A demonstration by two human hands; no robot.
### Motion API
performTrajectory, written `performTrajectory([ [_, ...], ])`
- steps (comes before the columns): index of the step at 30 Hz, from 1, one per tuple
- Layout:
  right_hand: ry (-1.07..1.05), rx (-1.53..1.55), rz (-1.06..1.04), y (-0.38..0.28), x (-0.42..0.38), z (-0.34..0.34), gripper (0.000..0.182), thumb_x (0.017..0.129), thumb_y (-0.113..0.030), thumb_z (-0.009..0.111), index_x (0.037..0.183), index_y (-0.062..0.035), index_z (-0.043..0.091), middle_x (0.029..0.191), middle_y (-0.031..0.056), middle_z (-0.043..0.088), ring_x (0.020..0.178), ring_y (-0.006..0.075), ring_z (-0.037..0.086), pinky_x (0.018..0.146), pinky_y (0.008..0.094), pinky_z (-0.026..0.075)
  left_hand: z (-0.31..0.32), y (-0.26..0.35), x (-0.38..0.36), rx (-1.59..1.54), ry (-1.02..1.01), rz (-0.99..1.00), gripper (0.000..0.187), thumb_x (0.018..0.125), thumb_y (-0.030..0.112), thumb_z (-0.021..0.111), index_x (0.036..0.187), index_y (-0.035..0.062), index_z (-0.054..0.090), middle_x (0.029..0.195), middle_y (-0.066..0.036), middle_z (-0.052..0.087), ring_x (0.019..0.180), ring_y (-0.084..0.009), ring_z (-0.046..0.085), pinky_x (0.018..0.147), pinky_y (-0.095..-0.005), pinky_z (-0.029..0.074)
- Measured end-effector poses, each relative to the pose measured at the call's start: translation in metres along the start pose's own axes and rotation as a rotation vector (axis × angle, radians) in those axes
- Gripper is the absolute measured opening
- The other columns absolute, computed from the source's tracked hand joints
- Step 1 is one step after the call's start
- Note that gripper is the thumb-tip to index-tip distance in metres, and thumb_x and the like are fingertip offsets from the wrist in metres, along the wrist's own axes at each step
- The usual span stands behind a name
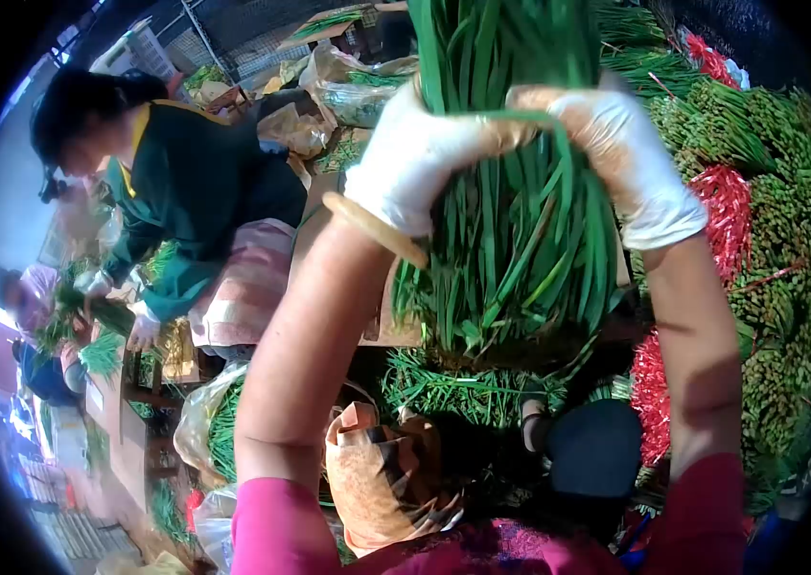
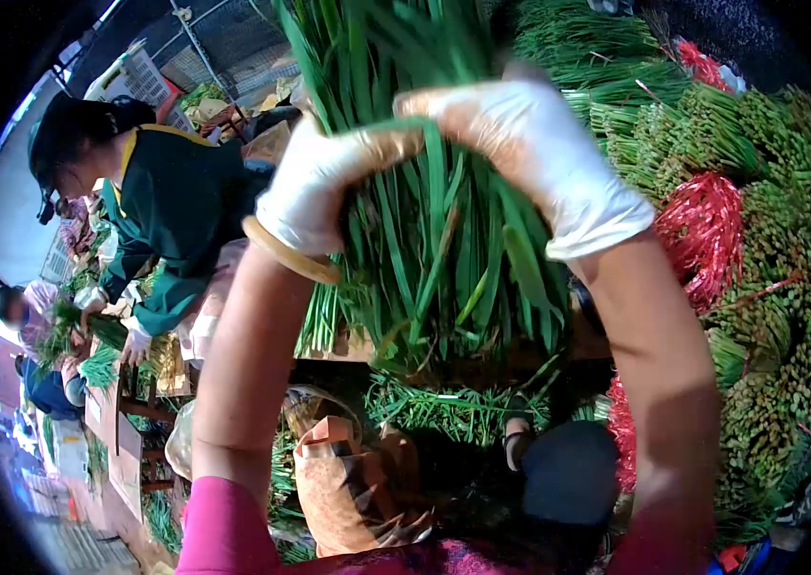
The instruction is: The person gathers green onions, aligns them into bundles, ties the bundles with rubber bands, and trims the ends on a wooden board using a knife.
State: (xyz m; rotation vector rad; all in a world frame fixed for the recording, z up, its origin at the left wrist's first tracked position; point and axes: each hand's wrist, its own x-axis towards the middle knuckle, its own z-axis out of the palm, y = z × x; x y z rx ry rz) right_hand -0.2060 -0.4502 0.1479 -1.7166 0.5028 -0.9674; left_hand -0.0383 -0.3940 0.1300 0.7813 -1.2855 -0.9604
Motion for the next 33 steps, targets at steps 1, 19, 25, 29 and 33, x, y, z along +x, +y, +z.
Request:
performTrajectory([
  [1,-0.039,-0.01,-0.191,-0.019,0.008,-0.008,0.028,0.078,-0.019,0.067,0.1,-0.001,0.065,0.093,0.0041,0.065,0.082,0.0114,0.061,0.077,0.0239,0.048,0.009,0.026,0.002,-0.035,-0.028,0.021,0.031,0.07,0.01,0.069,0.099,0.0001,0.061,0.09,-0.008,0.065,0.079,-0.0168,0.062,0.076,-0.0311,0.051],
  [19,0.107,-0.036,-0.058,0.018,0.016,0.011,0.035,0.067,-0.014,0.071,0.098,-0.0008,0.063,0.087,0.0082,0.066,0.077,0.0141,0.06,0.072,0.0269,0.048,-0.012,-0.008,0.019,0.553,-0.329,-0.201,0.035,0.073,0.008,0.071,0.104,-0.0017,0.06,0.092,-0.006,0.065,0.08,-0.0133,0.061,0.075,-0.0297,0.05],
  [25,0.212,-0.16,0.007,0.025,0.009,0.006,0.033,0.065,-0.014,0.071,0.092,0.0027,0.063,0.082,0.0109,0.066,0.075,0.0162,0.061,0.072,0.0301,0.049,-0.002,-0.018,0.006,0.37,-0.297,-0.307,0.054,0.068,0.005,0.074,0.116,-0.0008,0.051,0.097,-0.007,0.062,0.085,-0.0114,0.057,0.078,-0.0264,0.047],
  [29,0.072,-0.023,-0.219,-0.011,0.002,0.013,0.035,0.065,-0.016,0.07,0.094,0.0023,0.062,0.082,0.0107,0.065,0.075,0.0152,0.059,0.074,0.0297,0.048,0.004,0.01,-0.005,0.151,-0.232,-0.352,0.054,0.068,0.008,0.074,0.116,0.001,0.052,0.1,-0.007,0.06,0.086,-0.0122,0.056,0.077,-0.0276,0.048],
  [33,0.087,-0.059,-0.271,0.018,-0.002,0.018,0.032,0.067,-0.012,0.07,0.094,0.0016,0.062,0.082,0.0082,0.065,0.074,0.0137,0.06,0.072,0.0277,0.049,0.003,-0.005,-0.007,0.727,-0.315,-0.289,0.036,0.074,0.015,0.072,0.102,-0.0027,0.06,0.092,-0.008,0.065,0.079,-0.0111,0.057,0.072,-0.0278,0.048],
])
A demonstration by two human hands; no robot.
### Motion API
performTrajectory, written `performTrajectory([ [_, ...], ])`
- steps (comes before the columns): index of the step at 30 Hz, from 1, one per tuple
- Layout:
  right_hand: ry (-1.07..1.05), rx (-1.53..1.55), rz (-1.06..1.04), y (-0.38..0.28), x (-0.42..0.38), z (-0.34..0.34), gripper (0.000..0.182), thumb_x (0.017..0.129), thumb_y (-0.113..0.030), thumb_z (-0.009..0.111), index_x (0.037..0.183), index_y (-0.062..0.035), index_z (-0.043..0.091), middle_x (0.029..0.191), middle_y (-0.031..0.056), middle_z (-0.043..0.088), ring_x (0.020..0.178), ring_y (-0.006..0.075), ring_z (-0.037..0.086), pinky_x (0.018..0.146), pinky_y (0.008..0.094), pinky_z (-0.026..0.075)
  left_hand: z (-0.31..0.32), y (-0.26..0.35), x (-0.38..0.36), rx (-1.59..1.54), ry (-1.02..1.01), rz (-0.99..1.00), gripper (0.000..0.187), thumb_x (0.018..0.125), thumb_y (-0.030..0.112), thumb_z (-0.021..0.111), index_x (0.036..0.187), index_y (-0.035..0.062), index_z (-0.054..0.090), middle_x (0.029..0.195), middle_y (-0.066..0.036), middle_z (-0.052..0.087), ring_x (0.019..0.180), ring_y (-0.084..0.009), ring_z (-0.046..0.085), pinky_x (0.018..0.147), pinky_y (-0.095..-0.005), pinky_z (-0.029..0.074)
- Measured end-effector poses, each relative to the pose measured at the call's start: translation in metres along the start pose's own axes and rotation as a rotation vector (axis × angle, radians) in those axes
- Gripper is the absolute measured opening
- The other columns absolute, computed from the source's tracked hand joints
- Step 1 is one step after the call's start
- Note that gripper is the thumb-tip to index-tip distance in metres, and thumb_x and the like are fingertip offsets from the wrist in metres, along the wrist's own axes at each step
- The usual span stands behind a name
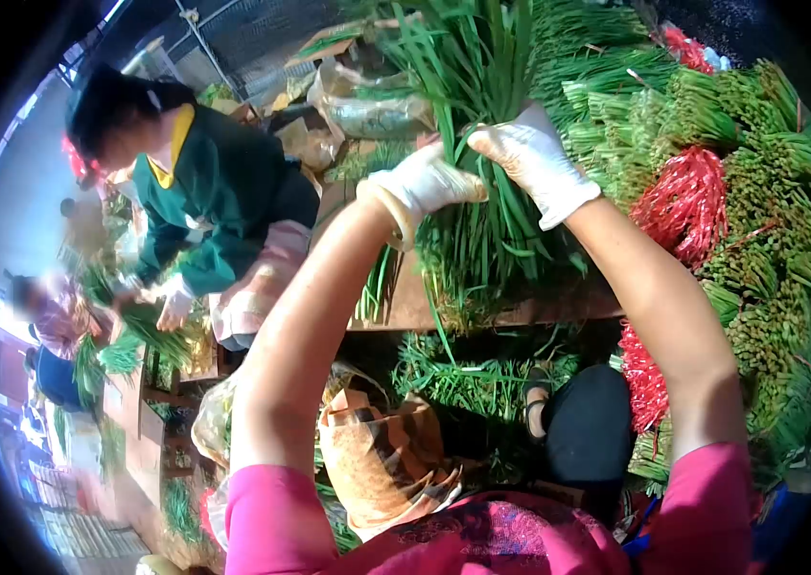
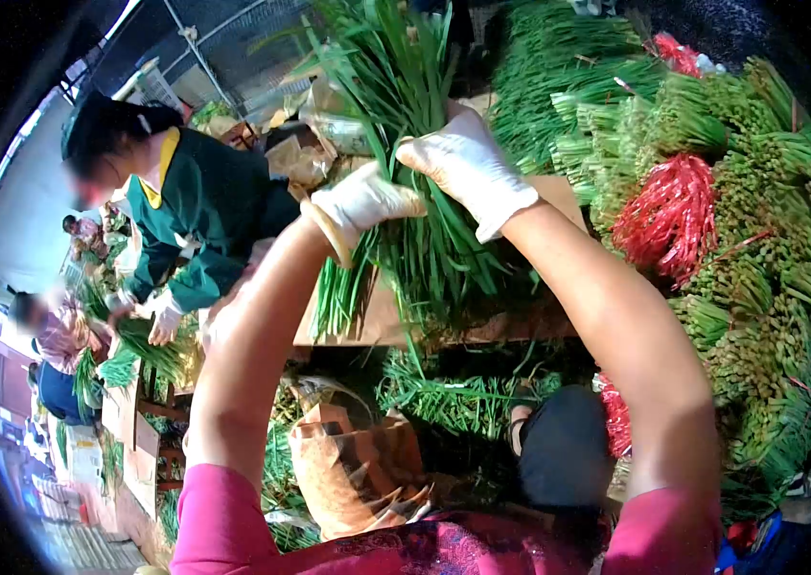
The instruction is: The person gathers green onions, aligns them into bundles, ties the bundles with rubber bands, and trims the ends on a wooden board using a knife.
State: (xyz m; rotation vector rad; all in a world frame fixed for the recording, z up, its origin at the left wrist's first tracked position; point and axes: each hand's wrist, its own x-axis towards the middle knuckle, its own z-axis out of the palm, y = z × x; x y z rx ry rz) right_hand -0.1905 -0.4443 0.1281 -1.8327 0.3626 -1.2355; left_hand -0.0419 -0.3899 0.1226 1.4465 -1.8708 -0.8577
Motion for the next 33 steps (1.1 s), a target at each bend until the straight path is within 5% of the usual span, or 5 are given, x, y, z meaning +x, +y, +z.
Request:
performTrajectory([
  [8,-0.453,0.05,-0.096,-0.097,0.011,-0.001,0.029,0.08,-0.032,0.064,0.08,-0.0034,0.066,0.077,0.0061,0.065,0.074,0.0151,0.061,0.072,0.0299,0.046,-0.021,0.063,-0.067,-0.768,0.104,0.148,0.042,0.075,0.023,0.072,0.109,0.0045,0.057,0.093,-0.005,0.063,0.086,-0.0136,0.058,0.078,-0.0287,0.048],
  [17,0.262,-0.435,-0.788,-0.093,-0.01,0.088,0.028,0.078,-0.032,0.063,0.086,-0.0052,0.066,0.082,0.0115,0.065,0.075,0.0266,0.063,0.067,0.0355,0.048,0.031,0.036,-0.173,-0.919,0.585,-0.085,0.022,0.073,0.01,0.061,0.092,-0.0003,0.058,0.083,-0.01,0.061,0.074,-0.0189,0.061,0.066,-0.0299,0.053],
  [22,-0.693,-0.443,-0.55,-0.08,-0.212,0.141,0.064,0.071,-0.049,0.064,0.127,-0.0246,0.047,0.137,0.0069,0.035,0.128,0.0293,0.031,0.104,0.0548,0.022,0.032,-0.006,-0.275,-1.045,0.895,-0.129,0.034,0.076,0.019,0.058,0.103,-0.0021,0.056,0.095,-0.019,0.061,0.086,-0.0309,0.06,0.085,-0.0441,0.049],
  [29,-1.666,-0.963,0.087,0.14,-0.389,0.075,0.015,0.071,-0.022,0.061,0.073,-0.008,0.064,0.07,0.0072,0.061,0.073,0.0268,0.062,0.063,0.0401,0.05,0.023,-0.047,-0.456,-1.019,1.404,-0.25,0.028,0.076,0.022,0.06,0.097,0.0029,0.059,0.1,-0.016,0.062,0.093,-0.0346,0.058,0.088,-0.0516,0.045],
  [33,-0.998,-0.751,-0.025,0.066,-0.291,0.099,0.02,0.073,-0.021,0.061,0.088,-0.0082,0.065,0.091,0.0109,0.062,0.084,0.0269,0.06,0.075,0.0358,0.049,0.038,-0.078,-0.514,-0.841,1.59,-0.179,0.049,0.081,0.036,0.052,0.114,-0.0002,0.052,0.108,-0.019,0.058,0.097,-0.0356,0.055,0.084,-0.0479,0.045],
])
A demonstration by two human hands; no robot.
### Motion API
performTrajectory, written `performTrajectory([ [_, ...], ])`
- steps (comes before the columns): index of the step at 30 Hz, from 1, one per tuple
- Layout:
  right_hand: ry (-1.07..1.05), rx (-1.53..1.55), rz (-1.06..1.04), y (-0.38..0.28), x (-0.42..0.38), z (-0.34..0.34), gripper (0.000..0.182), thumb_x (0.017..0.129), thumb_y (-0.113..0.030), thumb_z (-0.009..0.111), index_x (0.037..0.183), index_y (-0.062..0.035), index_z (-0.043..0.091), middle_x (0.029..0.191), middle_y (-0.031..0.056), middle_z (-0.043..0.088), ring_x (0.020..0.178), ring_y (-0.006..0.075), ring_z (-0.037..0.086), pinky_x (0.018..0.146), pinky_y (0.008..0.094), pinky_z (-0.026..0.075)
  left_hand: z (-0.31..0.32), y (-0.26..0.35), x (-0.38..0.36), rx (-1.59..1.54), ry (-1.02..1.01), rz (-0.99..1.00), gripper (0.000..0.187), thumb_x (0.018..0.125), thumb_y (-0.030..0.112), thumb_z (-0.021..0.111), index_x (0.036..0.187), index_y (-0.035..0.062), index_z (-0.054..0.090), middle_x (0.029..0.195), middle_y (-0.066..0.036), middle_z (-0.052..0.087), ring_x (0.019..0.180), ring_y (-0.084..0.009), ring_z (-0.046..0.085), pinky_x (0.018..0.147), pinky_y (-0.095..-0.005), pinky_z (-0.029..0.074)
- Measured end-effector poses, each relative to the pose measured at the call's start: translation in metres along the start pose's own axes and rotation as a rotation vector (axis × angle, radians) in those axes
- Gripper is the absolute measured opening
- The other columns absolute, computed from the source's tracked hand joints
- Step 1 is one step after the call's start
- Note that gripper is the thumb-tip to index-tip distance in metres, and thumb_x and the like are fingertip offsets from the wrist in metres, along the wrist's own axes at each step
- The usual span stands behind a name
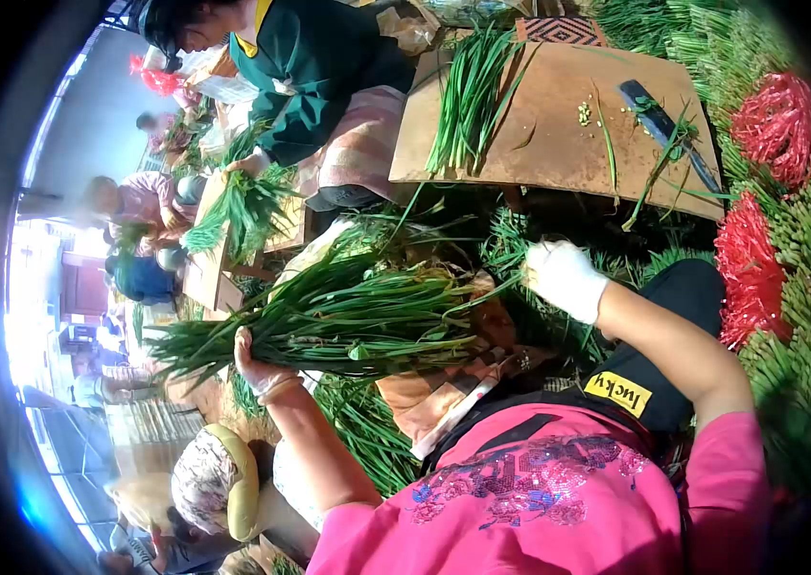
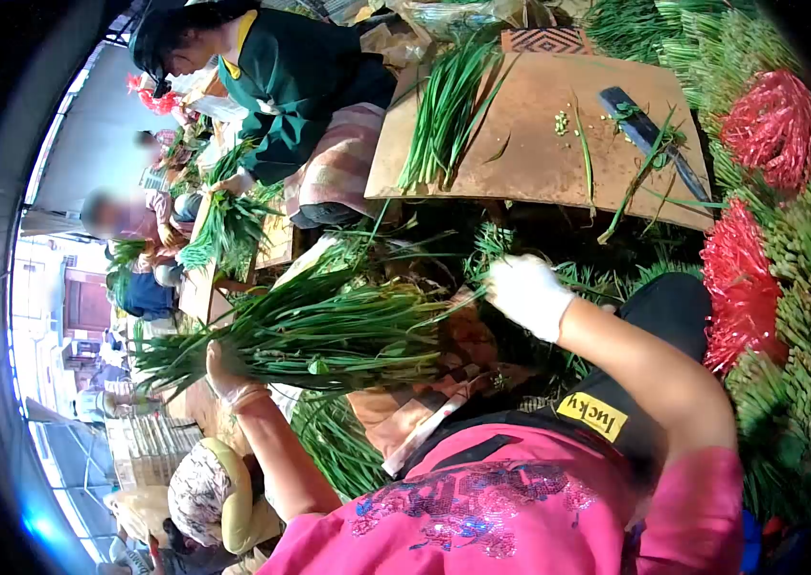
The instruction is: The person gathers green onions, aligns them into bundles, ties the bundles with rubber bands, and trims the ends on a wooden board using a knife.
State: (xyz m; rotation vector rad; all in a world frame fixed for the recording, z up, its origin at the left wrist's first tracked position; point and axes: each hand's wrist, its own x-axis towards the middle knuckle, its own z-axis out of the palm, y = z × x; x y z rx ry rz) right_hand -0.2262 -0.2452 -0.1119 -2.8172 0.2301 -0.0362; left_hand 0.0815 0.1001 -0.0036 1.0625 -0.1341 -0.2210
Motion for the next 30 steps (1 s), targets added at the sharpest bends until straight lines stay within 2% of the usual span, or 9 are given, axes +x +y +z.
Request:
performTrajectory([
  [5,0.708,0.332,-0.111,-0.077,0.082,0.01,0.05,0.07,-0.025,0.067,0.114,-0.0056,0.055,0.097,0.0132,0.059,0.093,0.0288,0.057,0.082,0.037,0.047,0.056,0.007,-0.052,-0.085,-0.287,-0.034,0.042,0.082,0.031,0.052,0.111,-0.0002,0.054,0.109,-0.018,0.058,0.1,-0.0335,0.055,0.088,-0.0485,0.044],
  [6,0.323,0.402,-0.035,-0.08,0.078,0.022,0.058,0.073,-0.028,0.065,0.125,-0.0088,0.047,0.106,0.0146,0.057,0.101,0.0273,0.054,0.084,0.0365,0.046,0.056,0.008,-0.052,-0.075,-0.3,-0.022,0.042,0.082,0.031,0.052,0.11,-0.0003,0.054,0.109,-0.018,0.058,0.099,-0.0337,0.055,0.088,-0.0485,0.044],
  [8,-0.138,0.251,-0.006,-0.053,0.066,0.065,0.021,0.077,-0.024,0.057,0.092,-0.0105,0.06,0.08,0.0126,0.063,0.074,0.0288,0.062,0.065,0.0385,0.051,0.058,0.015,-0.047,-0.084,-0.53,0.001,0.04,0.084,0.03,0.052,0.11,0.0006,0.054,0.109,-0.019,0.057,0.099,-0.0348,0.055,0.087,-0.0505,0.044],
  [13,-0.617,-0.24,0.315,0.07,-0.025,0.057,0.017,0.076,-0.015,0.057,0.085,-0.0072,0.068,0.082,0.0084,0.067,0.077,0.0255,0.065,0.064,0.0334,0.052,0.069,0.038,-0.057,-0.244,-0.495,-0.163,0.04,0.083,0.034,0.052,0.111,0.006,0.057,0.111,-0.018,0.059,0.102,-0.0359,0.056,0.09,-0.0568,0.041],
  [19,-0.079,0.537,0.079,-0.027,-0.03,-0.028,0.05,0.071,-0.049,0.065,0.079,-0.0001,0.059,0.08,0.0204,0.058,0.078,0.0346,0.059,0.067,0.0412,0.047,0.126,0.021,-0.069,-0.267,-0.39,-0.059,0.033,0.078,0.025,0.058,0.103,0.0044,0.06,0.104,-0.016,0.062,0.095,-0.0329,0.058,0.087,-0.052,0.044],
  [20,-0.238,0.516,0.115,-0.049,-0.023,-0.037,0.043,0.074,-0.041,0.065,0.077,0.0007,0.054,0.079,0.0224,0.056,0.076,0.0363,0.058,0.066,0.042,0.047,0.14,0.019,-0.077,-0.301,-0.252,-0.087,0.032,0.076,0.024,0.059,0.102,0.0051,0.06,0.104,-0.015,0.062,0.095,-0.0326,0.058,0.086,-0.0517,0.044],
  [21,0.235,0.475,-0.066,-0.058,-0.026,-0.026,0.03,0.075,-0.029,0.063,0.07,-0.0008,0.052,0.071,0.0204,0.055,0.069,0.0356,0.058,0.062,0.0411,0.047,0.148,0.018,-0.083,-0.331,-0.11,-0.116,0.032,0.075,0.024,0.059,0.102,0.0058,0.06,0.103,-0.014,0.062,0.095,-0.0322,0.058,0.086,-0.0514,0.045],
  [29,-0.099,0.003,0.084,0.011,-0.025,-0.003,0.009,0.072,-0.015,0.058,0.067,-0.007,0.061,0.07,0.0099,0.062,0.064,0.0276,0.061,0.055,0.0377,0.049,0.005,-0.06,-0.085,-0.134,0.388,-0.214,0.041,0.078,0.033,0.053,0.105,0.0031,0.059,0.108,-0.016,0.06,0.097,-0.0359,0.056,0.086,-0.0535,0.044],
  [30,0.156,0.281,0.053,0.049,-0.028,0.023,0.01,0.076,-0.013,0.056,0.071,-0.0061,0.062,0.075,0.009,0.063,0.064,0.025,0.062,0.055,0.036,0.049,0.003,-0.067,-0.089,-0.228,0.478,-0.203,0.047,0.079,0.036,0.049,0.11,0.002,0.057,0.112,-0.018,0.059,0.099,-0.0378,0.055,0.085,-0.0562,0.042],
])
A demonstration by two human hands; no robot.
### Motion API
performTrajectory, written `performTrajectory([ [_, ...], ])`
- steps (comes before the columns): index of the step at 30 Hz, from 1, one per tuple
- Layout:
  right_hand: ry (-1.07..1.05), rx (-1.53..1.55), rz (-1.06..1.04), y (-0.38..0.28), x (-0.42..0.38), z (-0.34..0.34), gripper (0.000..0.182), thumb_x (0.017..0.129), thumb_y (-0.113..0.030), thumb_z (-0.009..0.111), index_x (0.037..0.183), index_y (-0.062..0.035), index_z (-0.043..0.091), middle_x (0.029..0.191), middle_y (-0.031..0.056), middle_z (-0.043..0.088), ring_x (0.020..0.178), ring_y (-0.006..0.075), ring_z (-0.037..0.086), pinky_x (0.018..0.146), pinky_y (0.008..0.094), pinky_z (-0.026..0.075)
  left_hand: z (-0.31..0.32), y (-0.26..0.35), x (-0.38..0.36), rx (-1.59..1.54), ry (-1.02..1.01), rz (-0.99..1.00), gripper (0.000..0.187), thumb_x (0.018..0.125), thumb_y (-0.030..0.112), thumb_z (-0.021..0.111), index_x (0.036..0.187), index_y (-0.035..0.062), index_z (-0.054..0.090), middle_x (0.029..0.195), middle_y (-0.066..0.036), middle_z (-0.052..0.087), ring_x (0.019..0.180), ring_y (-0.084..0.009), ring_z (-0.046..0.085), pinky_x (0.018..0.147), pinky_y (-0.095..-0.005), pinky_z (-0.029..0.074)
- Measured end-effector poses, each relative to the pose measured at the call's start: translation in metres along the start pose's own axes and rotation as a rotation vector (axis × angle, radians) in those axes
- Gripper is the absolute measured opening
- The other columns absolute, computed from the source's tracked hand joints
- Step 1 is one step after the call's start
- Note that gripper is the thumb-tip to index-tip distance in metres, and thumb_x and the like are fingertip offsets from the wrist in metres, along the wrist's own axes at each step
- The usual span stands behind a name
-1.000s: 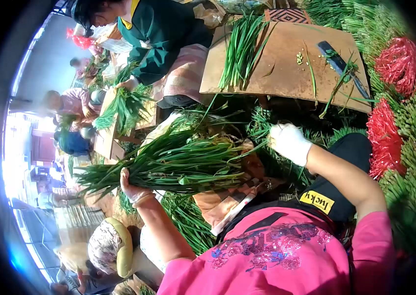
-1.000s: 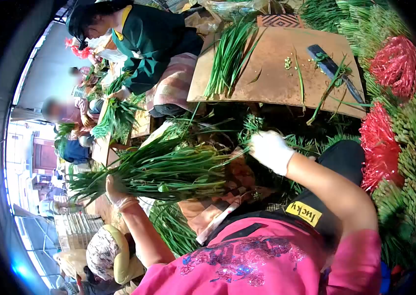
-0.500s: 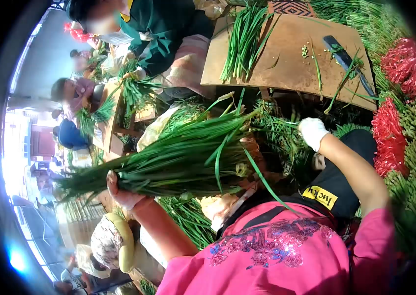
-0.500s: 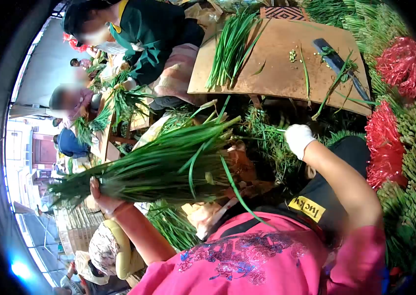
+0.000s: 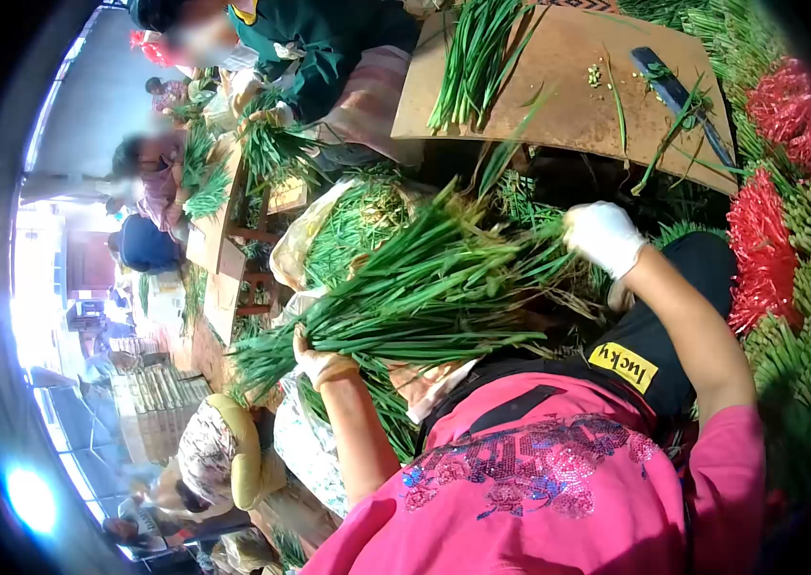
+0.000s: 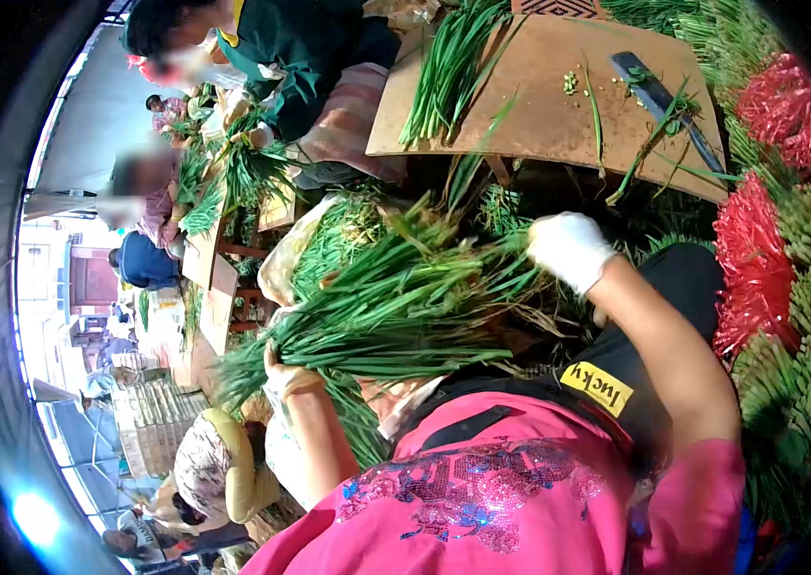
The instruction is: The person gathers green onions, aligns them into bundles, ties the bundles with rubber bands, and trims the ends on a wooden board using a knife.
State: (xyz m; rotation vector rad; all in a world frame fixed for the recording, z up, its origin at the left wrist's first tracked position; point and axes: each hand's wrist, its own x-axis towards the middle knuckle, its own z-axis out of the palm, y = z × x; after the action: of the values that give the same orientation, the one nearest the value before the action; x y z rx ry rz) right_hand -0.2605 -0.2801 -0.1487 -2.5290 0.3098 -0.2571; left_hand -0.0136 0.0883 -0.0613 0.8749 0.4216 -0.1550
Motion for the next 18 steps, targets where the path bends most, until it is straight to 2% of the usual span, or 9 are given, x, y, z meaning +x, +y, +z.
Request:
performTrajectory([
  [3,0.295,1.086,0.438,0.059,-0.016,-0.039,0.014,0.087,-0.011,0.052,0.082,-0.0036,0.064,0.091,0.0069,0.066,0.07,0.0173,0.062,0.059,0.0306,0.049,-0.023,0.01,0.003,0.066,-0.053,0.017,0.049,0.08,0.037,0.048,0.115,0.0025,0.055,0.114,-0.018,0.057,0.099,-0.0384,0.054,0.084,-0.0567,0.043],
  [5,0.239,1.016,0.655,-0.016,-0.01,-0.072,0.017,0.09,-0.015,0.052,0.09,-0.002,0.063,0.099,0.0058,0.066,0.077,0.0149,0.06,0.066,0.0274,0.047,-0.026,0.012,0.005,0.087,0.029,0.035,0.05,0.079,0.037,0.053,0.116,0.0034,0.055,0.115,-0.017,0.058,0.098,-0.0375,0.055,0.083,-0.0554,0.044],
  [7,-0.061,0.644,0.443,-0.064,-0.012,-0.055,0.019,0.086,-0.02,0.054,0.096,-0.0066,0.064,0.098,0.0067,0.066,0.083,0.0209,0.06,0.074,0.0302,0.047,-0.039,0.014,0.012,-0.025,-0.177,-0.089,0.049,0.078,0.036,0.054,0.115,0.0034,0.056,0.114,-0.017,0.058,0.098,-0.0374,0.055,0.084,-0.0549,0.043],
  [8,-0.164,0.468,0.311,-0.088,-0.013,-0.046,0.022,0.085,-0.022,0.054,0.099,-0.0089,0.064,0.097,0.0072,0.066,0.085,0.0238,0.061,0.079,0.0316,0.046,-0.022,0.011,-0.005,-0.039,-0.196,-0.126,0.039,0.077,0.032,0.056,0.104,0.004,0.061,0.109,-0.015,0.061,0.096,-0.0359,0.056,0.082,-0.0544,0.045],
  [9,0.026,0.073,-0.285,-0.075,-0.016,0.013,0.033,0.079,-0.033,0.06,0.098,-0.0059,0.064,0.091,0.0107,0.065,0.085,0.0278,0.06,0.081,0.0348,0.045,-0.019,0.009,-0.006,-0.036,-0.2,-0.111,0.04,0.077,0.032,0.056,0.105,0.0038,0.061,0.109,-0.015,0.061,0.096,-0.0359,0.056,0.082,-0.0542,0.045],
  [10,-0.189,0.491,0.267,-0.124,-0.008,0.005,0.045,0.07,-0.04,0.066,0.097,-0.0042,0.063,0.086,0.0132,0.064,0.088,0.0296,0.059,0.082,0.0363,0.045,-0.017,0.006,-0.006,-0.037,-0.203,-0.092,0.04,0.077,0.032,0.056,0.105,0.0037,0.06,0.109,-0.015,0.061,0.096,-0.0359,0.056,0.082,-0.0541,0.045],
  [12,0.008,0.369,0.026,-0.14,0.007,0.068,0.04,0.065,-0.033,0.067,0.092,-0.004,0.063,0.085,0.0145,0.063,0.1,0.0282,0.055,0.085,0.0382,0.044,-0.003,0.001,-0.012,0.003,-0.168,-0.03,0.04,0.078,0.032,0.054,0.107,0.0044,0.06,0.111,-0.015,0.06,0.098,-0.0356,0.056,0.083,-0.0537,0.045],
  [13,0.114,0.116,-0.366,-0.137,0.007,0.086,0.025,0.07,-0.027,0.061,0.085,-0.0071,0.062,0.079,0.0124,0.063,0.088,0.0261,0.061,0.075,0.0382,0.048,-0.01,0.006,-0.002,0.001,-0.272,-0.113,0.041,0.078,0.031,0.053,0.109,0.0047,0.059,0.111,-0.015,0.06,0.099,-0.0354,0.056,0.084,-0.0523,0.045],
  [18,-0.184,-0.243,-0.149,-0.1,0.012,0.045,0.009,0.072,-0.014,0.053,0.072,-0.012,0.062,0.067,0.0095,0.063,0.057,0.0259,0.063,0.047,0.0381,0.049,-0.027,0.015,0.042,-0.087,-0.147,-0.103,0.047,0.075,0.03,0.054,0.113,0.0028,0.056,0.116,-0.017,0.057,0.103,-0.037,0.052,0.09,-0.0549,0.04],
])
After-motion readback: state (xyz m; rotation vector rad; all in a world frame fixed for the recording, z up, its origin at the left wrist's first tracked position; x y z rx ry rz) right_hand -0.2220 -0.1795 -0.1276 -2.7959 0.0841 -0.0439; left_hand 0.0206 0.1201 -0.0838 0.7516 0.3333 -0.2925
